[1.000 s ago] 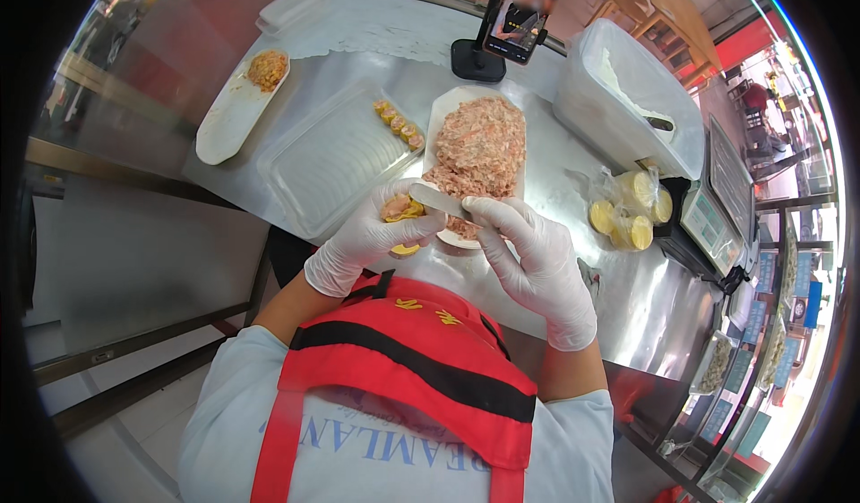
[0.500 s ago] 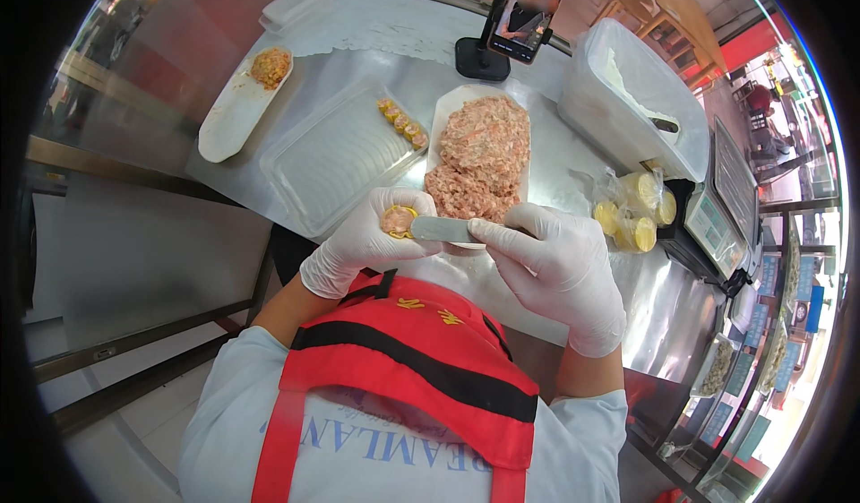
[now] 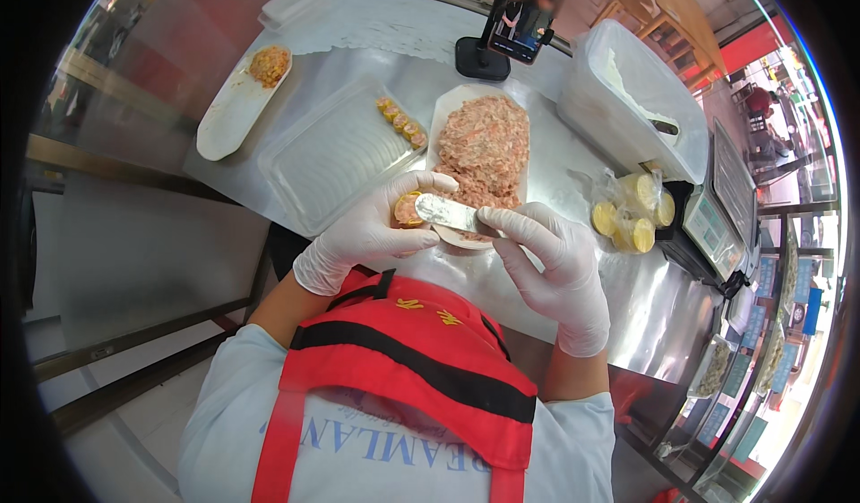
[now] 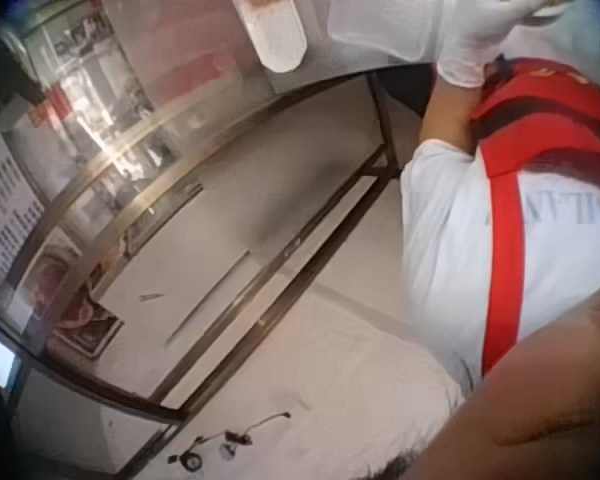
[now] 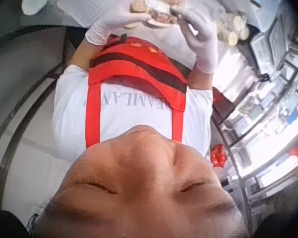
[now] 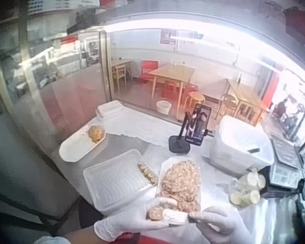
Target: The person scoops a pink minced meat mixture onto round yellow slices using a small metal spatula. They press the meat onto the slices and place the assembled items into a clear plastic tray. The process is repeated continuously throughout the clip.
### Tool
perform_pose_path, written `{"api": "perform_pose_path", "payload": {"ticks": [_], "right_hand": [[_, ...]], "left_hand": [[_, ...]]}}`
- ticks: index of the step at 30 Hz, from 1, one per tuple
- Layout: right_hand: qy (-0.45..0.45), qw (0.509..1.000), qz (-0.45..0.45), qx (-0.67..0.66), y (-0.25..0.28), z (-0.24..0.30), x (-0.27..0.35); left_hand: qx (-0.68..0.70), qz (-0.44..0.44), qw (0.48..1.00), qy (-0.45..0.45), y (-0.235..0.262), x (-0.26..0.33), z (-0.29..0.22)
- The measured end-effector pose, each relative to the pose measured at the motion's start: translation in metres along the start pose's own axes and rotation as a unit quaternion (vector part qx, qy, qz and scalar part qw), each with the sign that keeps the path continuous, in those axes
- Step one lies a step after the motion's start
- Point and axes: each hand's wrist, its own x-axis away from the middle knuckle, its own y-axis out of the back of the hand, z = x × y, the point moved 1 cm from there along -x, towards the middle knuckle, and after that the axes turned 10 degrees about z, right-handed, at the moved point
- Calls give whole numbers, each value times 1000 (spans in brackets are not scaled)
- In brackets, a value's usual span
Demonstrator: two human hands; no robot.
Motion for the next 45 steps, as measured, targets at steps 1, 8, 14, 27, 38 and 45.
{"api": "perform_pose_path", "payload": {"ticks": [1,8,14,27,38,45], "right_hand": [[-29,999,17,11,1,0,1],[-36,998,29,-32,-11,0,-3],[37,987,83,130,-16,-3,-11],[21,997,43,66,-22,-12,3],[-134,964,-19,-227,-20,-18,25],[-111,984,29,-139,-31,-11,18]], "left_hand": [[-18,-6,999,-49,5,-6,16],[-108,6,993,51,20,3,17],[-222,-4,975,5,10,5,10],[-222,11,975,-16,18,10,15],[-6,-18,1000,-8,16,8,18],[-218,-100,966,-100,11,6,19]]}}
